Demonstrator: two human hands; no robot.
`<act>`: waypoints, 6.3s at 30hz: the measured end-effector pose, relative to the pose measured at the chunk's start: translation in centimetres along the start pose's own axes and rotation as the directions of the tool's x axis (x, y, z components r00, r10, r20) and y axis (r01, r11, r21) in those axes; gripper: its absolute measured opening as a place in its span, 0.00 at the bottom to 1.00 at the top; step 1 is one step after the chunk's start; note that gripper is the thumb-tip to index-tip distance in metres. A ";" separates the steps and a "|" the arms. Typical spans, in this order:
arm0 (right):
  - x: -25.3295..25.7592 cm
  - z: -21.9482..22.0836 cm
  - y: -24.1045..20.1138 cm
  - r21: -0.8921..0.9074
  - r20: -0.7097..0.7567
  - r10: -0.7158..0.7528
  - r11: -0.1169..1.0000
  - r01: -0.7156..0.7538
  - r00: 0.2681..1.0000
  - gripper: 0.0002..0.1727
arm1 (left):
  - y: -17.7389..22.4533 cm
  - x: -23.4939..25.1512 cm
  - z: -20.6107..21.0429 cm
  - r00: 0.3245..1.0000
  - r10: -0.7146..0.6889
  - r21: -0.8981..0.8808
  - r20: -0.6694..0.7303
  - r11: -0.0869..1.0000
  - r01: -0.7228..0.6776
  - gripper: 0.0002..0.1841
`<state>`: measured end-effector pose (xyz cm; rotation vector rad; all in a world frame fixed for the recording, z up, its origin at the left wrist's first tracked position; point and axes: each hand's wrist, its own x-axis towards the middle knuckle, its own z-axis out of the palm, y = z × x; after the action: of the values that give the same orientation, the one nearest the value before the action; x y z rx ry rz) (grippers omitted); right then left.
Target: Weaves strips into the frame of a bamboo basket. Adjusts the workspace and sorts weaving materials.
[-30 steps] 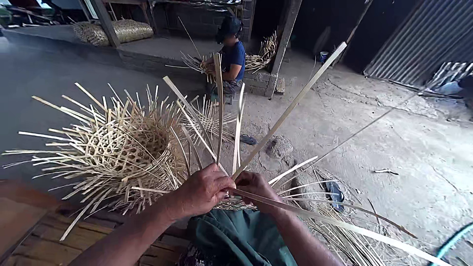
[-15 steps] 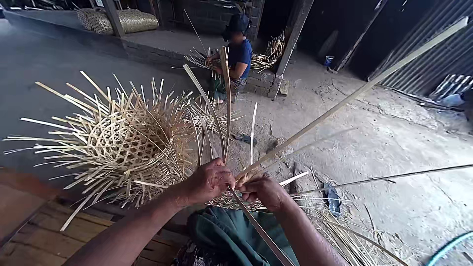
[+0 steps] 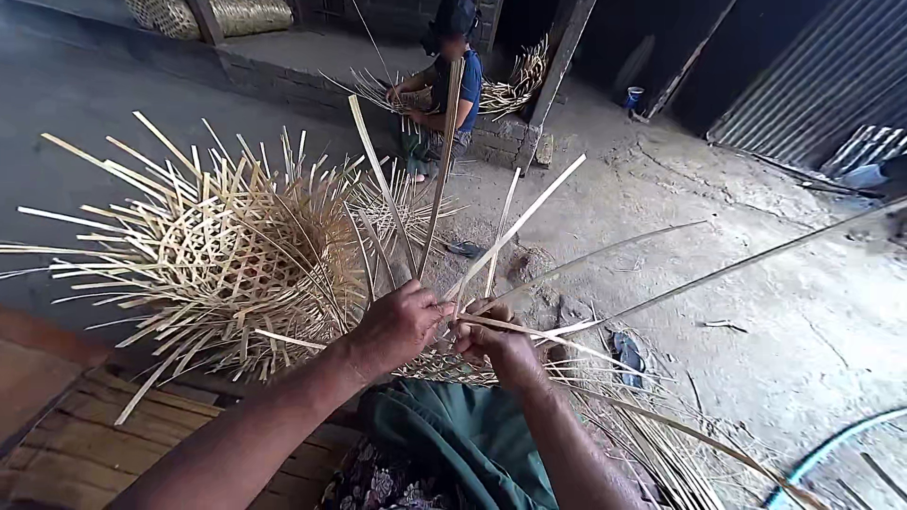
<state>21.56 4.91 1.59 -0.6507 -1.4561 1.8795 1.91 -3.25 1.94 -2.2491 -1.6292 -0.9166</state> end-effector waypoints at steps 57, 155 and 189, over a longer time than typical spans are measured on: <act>-12.0 -3.0 -16.4 -0.986 0.072 -0.923 -0.124 -0.115 0.378 0.14 | 14.0 13.4 -2.6 0.716 0.384 -0.053 -0.583 0.862 -0.505 0.05; -19.2 -6.0 -8.3 -0.887 -0.423 -0.341 0.345 -0.307 0.839 0.16 | 14.3 8.4 4.6 0.900 0.099 -0.899 0.425 0.168 0.405 0.03; -18.9 -7.9 -5.9 -0.278 -0.549 -0.102 0.958 -0.066 0.830 0.09 | 15.0 7.7 4.3 0.924 0.379 -0.485 0.049 0.818 -0.310 0.10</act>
<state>40.84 -3.37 5.03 -1.2076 -1.3277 1.2971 18.66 -0.56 5.89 -2.8706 -1.0512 -1.1650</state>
